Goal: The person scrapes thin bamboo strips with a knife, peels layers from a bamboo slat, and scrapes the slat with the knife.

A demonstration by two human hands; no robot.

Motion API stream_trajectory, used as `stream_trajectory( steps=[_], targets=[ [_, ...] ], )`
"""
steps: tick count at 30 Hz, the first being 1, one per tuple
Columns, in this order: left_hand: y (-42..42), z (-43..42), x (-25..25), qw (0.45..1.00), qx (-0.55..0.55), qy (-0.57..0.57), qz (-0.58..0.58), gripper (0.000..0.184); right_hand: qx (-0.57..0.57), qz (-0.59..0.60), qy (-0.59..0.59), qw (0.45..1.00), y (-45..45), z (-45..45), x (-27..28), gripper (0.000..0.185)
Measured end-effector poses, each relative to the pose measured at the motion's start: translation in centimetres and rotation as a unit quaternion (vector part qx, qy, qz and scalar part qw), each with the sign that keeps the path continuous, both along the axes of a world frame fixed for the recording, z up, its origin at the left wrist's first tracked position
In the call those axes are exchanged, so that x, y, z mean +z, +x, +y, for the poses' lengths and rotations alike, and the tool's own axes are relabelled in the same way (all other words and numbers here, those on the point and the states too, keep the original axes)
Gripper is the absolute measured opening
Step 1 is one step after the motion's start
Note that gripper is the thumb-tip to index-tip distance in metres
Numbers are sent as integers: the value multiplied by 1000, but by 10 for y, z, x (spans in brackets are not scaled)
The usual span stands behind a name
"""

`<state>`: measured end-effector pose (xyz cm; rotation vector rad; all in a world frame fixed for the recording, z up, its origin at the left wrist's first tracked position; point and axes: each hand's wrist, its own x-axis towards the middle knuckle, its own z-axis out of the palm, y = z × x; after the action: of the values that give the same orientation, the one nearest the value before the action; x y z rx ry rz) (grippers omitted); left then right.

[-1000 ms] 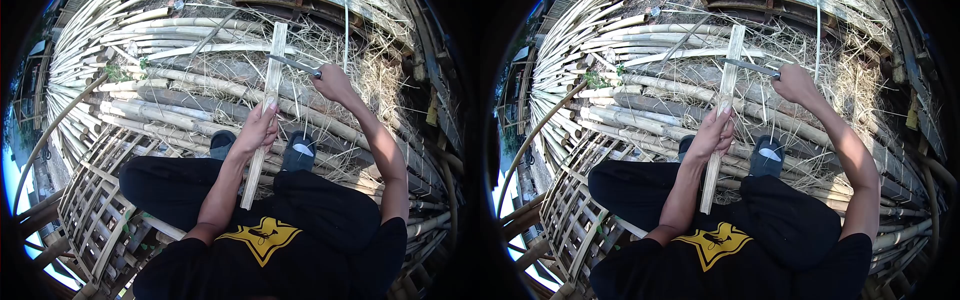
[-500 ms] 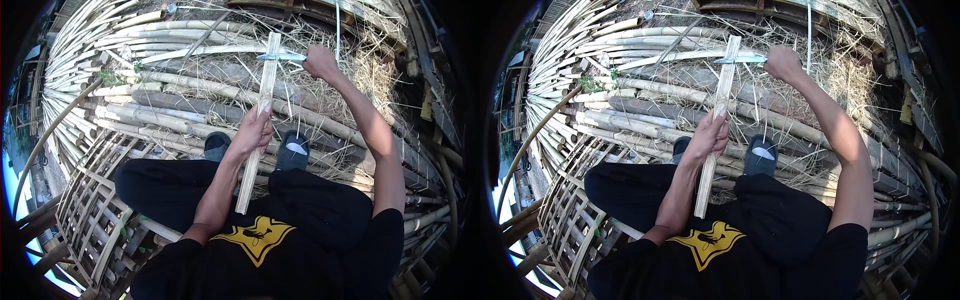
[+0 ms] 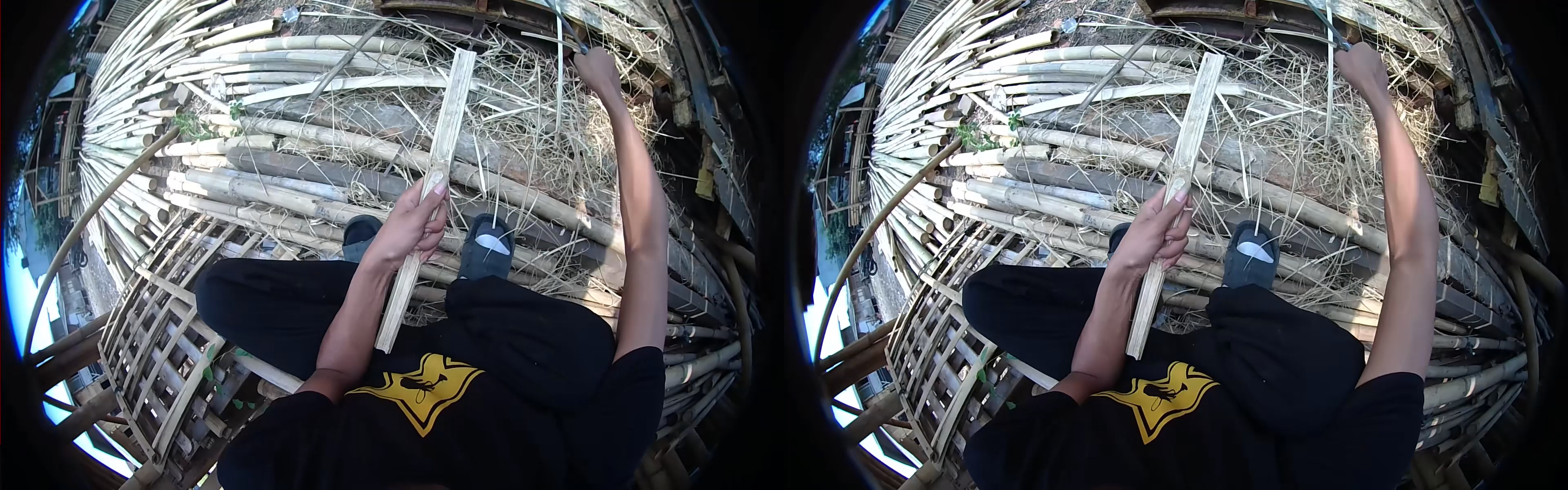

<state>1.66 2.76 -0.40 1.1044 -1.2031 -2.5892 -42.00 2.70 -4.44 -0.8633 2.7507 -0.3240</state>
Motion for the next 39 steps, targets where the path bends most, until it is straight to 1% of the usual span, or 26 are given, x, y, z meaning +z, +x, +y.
stream_trajectory(
  steps=[1,3,4,5,6,8,10,11,13,17,19,20,22,23,24,25,26,27,29,30,31,33,35,37,39],
  targets=[
    [-4,-3,-2,1000,6,-1,6,26,12,6,-4,1000,5,5,7,39],
    [-9,-4,-5,1000,17,7,-1,26,39,-27,-7,999,32,12,9,40],
    [-10,-4,-11,999,30,20,22,25,48,-50,-2,998,55,15,7,38],
    [-9,-4,-15,998,44,31,46,25,75,-48,-3,996,77,18,2,37],
    [-10,-4,-18,997,49,33,48,26,102,-88,7,991,99,19,0,35],
    [-10,-6,-16,996,59,37,54,27,208,-146,9,967,146,24,4,30],
    [-11,-6,-15,996,63,38,50,28,287,-157,31,945,183,27,-6,29],
    [-11,-7,-14,996,64,38,49,28,288,-159,31,944,200,29,-2,29],
    [-12,-6,-12,997,41,34,49,27,335,-166,6,927,220,31,6,27],
    [-9,-7,-17,997,21,38,56,28,330,-133,29,934,207,16,-8,24],
    [-11,-5,-19,994,41,69,72,28,324,-57,28,944,187,7,-15,22],
    [-11,-8,-18,994,42,69,75,28,297,-57,15,953,179,3,-24,22],
    [-7,-9,-17,987,53,115,97,27,192,-65,48,978,146,-8,-15,25],
    [-9,-7,-16,987,54,114,100,27,156,-70,52,984,119,-11,-19,29],
    [-7,-4,-12,986,38,113,117,26,80,-66,18,994,95,-12,-23,32],
    [-3,-2,-9,985,23,113,131,26,42,-78,4,996,67,-11,-22,34],
    [-3,-4,-5,985,21,120,126,26,38,-33,-1,999,53,-7,-15,37],
    [-4,-7,-5,985,22,118,126,26,35,-34,0,999,58,0,6,40],
    [-5,-9,-7,984,42,118,123,23,55,-43,-26,997,65,9,5,42],
    [-5,-10,-11,987,33,106,120,28,85,-80,-33,993,81,15,5,40],
    [-7,-11,-12,986,31,107,121,28,114,-115,-41,986,105,19,8,38],
    [-8,-8,-13,987,35,109,111,28,206,-131,0,970,158,25,18,32],
    [-11,-8,-10,990,32,91,103,28,300,-151,39,941,194,27,15,27],
    [-11,-6,-9,992,29,75,93,29,314,-167,41,934,212,27,8,27],
    [-9,-3,-11,997,36,51,51,25,324,-182,42,927,211,24,2,26]
  ],
)
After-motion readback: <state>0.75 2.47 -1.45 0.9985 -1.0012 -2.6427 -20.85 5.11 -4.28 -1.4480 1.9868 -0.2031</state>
